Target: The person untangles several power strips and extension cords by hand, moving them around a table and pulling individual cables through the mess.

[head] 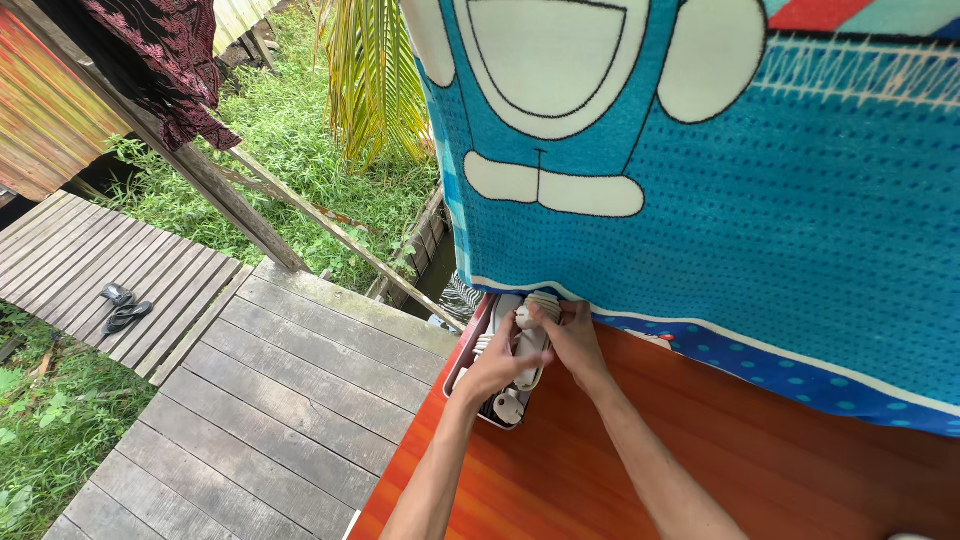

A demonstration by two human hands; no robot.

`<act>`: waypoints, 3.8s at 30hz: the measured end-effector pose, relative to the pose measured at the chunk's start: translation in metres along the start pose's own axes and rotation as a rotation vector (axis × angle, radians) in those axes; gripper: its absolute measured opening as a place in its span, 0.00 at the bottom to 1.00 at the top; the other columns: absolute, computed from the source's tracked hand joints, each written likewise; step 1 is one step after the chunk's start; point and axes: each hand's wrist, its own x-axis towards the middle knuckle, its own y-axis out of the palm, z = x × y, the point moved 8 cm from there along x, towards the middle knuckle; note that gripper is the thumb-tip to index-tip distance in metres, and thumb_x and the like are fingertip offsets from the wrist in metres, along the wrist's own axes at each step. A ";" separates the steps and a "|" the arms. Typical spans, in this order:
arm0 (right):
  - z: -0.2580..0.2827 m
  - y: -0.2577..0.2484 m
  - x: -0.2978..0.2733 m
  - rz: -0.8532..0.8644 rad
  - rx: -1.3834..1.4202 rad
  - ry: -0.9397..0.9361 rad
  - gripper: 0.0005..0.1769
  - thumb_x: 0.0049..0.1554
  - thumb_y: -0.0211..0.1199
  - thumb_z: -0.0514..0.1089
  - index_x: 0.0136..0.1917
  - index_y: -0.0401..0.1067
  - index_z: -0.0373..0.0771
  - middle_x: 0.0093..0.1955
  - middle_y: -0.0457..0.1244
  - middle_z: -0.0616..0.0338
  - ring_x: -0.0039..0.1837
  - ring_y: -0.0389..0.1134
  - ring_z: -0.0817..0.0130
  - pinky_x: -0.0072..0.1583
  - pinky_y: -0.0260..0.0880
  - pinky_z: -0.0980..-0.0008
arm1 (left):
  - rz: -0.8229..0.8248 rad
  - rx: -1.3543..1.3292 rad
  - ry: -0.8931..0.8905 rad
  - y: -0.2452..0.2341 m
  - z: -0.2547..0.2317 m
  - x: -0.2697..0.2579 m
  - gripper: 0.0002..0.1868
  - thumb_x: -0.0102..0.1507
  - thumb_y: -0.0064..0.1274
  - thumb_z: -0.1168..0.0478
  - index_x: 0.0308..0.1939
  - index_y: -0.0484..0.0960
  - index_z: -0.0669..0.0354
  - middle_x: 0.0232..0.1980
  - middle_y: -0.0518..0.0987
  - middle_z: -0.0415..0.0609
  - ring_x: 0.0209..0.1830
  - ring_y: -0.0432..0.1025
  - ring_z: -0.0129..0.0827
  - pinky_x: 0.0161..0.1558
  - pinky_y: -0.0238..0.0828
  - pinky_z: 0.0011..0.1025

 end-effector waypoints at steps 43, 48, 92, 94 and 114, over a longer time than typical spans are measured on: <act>-0.047 0.013 0.035 -0.138 -0.382 -0.117 0.50 0.52 0.68 0.68 0.65 0.53 0.28 0.58 0.65 0.36 0.60 0.70 0.47 0.59 0.69 0.59 | -0.267 0.534 0.428 -0.061 -0.008 -0.010 0.16 0.53 0.65 0.66 0.43 0.80 0.62 0.71 0.72 0.56 0.69 0.69 0.52 0.65 0.68 0.38; -0.058 0.014 0.041 -0.150 -0.159 0.018 0.45 0.55 0.66 0.65 0.64 0.52 0.28 0.58 0.65 0.42 0.58 0.69 0.59 0.57 0.71 0.63 | -0.260 0.630 0.294 -0.064 -0.004 -0.006 0.18 0.54 0.68 0.64 0.43 0.77 0.62 0.64 0.75 0.54 0.63 0.70 0.51 0.61 0.68 0.39; 0.001 0.022 -0.003 0.297 -0.925 -0.495 0.25 0.41 0.80 0.50 0.54 0.82 0.49 0.78 0.52 0.49 0.76 0.54 0.47 0.71 0.59 0.55 | -0.212 1.056 0.161 -0.048 0.033 0.005 0.64 0.38 0.76 0.32 0.64 0.62 0.67 0.80 0.46 0.67 0.79 0.48 0.61 0.68 0.54 0.52; -0.003 0.022 -0.003 0.282 -0.938 -0.514 0.23 0.41 0.81 0.48 0.52 0.82 0.47 0.82 0.45 0.45 0.79 0.48 0.45 0.72 0.57 0.55 | -0.209 1.051 0.134 -0.049 0.033 0.012 0.63 0.38 0.75 0.32 0.64 0.63 0.65 0.80 0.46 0.69 0.79 0.47 0.61 0.70 0.53 0.52; -0.014 0.010 -0.012 0.467 -0.729 -0.293 0.58 0.39 0.84 0.51 0.78 0.60 0.61 0.88 0.29 0.58 0.85 0.27 0.55 0.77 0.39 0.56 | -0.123 1.044 0.167 -0.047 0.014 0.008 0.82 0.37 0.74 0.30 0.77 0.40 0.70 0.83 0.40 0.63 0.81 0.40 0.58 0.72 0.41 0.55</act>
